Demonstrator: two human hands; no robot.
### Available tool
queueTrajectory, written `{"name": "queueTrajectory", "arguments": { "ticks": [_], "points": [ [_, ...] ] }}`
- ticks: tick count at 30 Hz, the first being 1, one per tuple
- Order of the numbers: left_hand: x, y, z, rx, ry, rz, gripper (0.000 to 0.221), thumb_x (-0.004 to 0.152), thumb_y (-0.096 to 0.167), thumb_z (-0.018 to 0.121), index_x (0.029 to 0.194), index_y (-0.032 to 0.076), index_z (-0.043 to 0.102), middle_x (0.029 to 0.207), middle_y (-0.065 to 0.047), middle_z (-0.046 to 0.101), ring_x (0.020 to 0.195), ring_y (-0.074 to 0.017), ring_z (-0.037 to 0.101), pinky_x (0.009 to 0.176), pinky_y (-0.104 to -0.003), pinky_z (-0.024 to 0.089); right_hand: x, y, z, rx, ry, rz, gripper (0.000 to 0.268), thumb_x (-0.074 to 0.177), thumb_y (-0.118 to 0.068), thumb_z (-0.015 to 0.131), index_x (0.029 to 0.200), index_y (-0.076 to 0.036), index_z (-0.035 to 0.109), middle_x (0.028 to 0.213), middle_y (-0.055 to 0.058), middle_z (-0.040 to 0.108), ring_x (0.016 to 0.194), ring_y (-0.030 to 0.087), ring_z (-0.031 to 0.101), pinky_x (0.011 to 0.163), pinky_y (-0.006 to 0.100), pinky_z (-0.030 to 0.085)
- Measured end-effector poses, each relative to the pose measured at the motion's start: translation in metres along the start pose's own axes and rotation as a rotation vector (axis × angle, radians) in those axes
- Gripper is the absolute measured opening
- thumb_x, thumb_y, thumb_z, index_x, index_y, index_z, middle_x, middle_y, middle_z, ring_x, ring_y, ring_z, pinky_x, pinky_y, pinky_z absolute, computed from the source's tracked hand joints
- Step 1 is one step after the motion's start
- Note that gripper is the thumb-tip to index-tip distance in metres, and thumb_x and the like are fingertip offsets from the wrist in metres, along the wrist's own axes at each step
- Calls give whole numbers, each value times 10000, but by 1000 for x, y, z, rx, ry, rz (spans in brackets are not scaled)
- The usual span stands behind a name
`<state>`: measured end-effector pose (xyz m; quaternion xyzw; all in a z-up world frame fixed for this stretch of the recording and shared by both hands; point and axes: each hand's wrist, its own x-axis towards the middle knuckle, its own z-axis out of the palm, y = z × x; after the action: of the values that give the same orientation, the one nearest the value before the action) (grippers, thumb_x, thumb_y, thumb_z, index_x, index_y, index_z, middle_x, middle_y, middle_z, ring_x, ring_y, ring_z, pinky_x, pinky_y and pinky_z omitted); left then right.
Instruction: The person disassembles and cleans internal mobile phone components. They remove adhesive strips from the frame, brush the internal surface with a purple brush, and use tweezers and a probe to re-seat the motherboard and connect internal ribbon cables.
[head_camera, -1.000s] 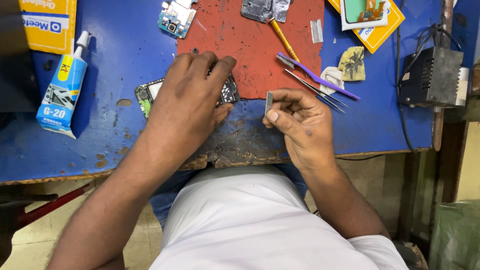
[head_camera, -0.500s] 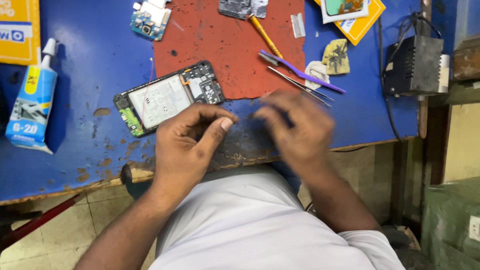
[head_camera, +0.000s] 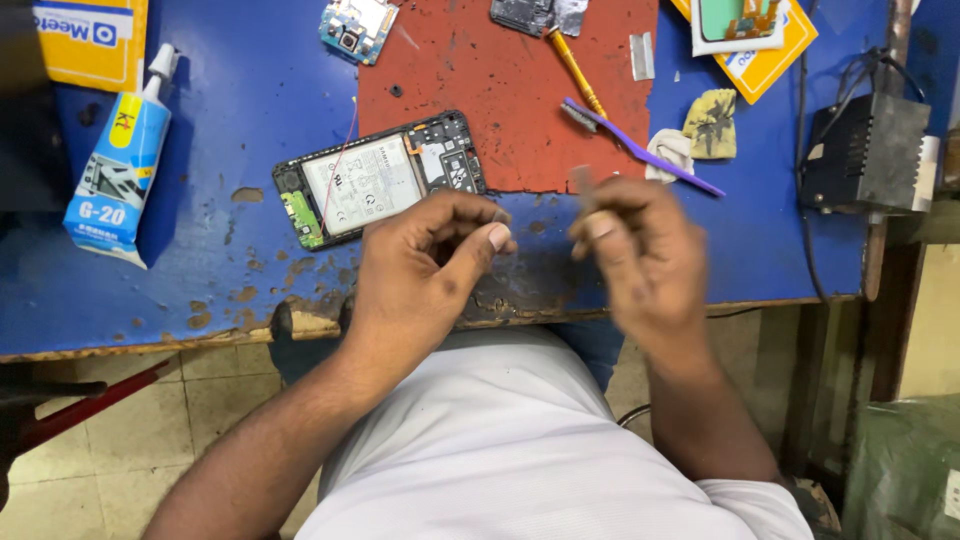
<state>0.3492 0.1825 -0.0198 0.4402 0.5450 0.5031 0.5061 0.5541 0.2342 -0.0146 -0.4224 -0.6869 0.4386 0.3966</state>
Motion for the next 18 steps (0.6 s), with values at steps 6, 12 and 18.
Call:
{"name": "queueTrajectory", "arguments": {
  "ticks": [6,12,18],
  "points": [
    [-3,5,5,67,14,22,79,969,82,706,992,20,746,771,-8,724,670,-32,596,588,-209,496,-5,-6,20,-30,-166,60,308,1092,-129,576,1368,-13,647,972,51,674,735,76,582,647,225,495],
    [-4,8,5,65,-17,70,81,970,85,686,995,26,734,800,13,738,685,-8,640,597,-196,526,-5,-10,23,-19,-184,31,322,1093,-118,580,1400,-38,632,958,50,668,748,89,600,655,233,504],
    [-5,6,4,145,18,78,88,956,92,730,933,8,719,696,-18,675,614,-29,557,540,-224,460,-15,-19,30,-344,-88,-169,290,1055,-37,640,1345,-21,647,890,98,626,773,162,627,708,288,516]
  ]
}}
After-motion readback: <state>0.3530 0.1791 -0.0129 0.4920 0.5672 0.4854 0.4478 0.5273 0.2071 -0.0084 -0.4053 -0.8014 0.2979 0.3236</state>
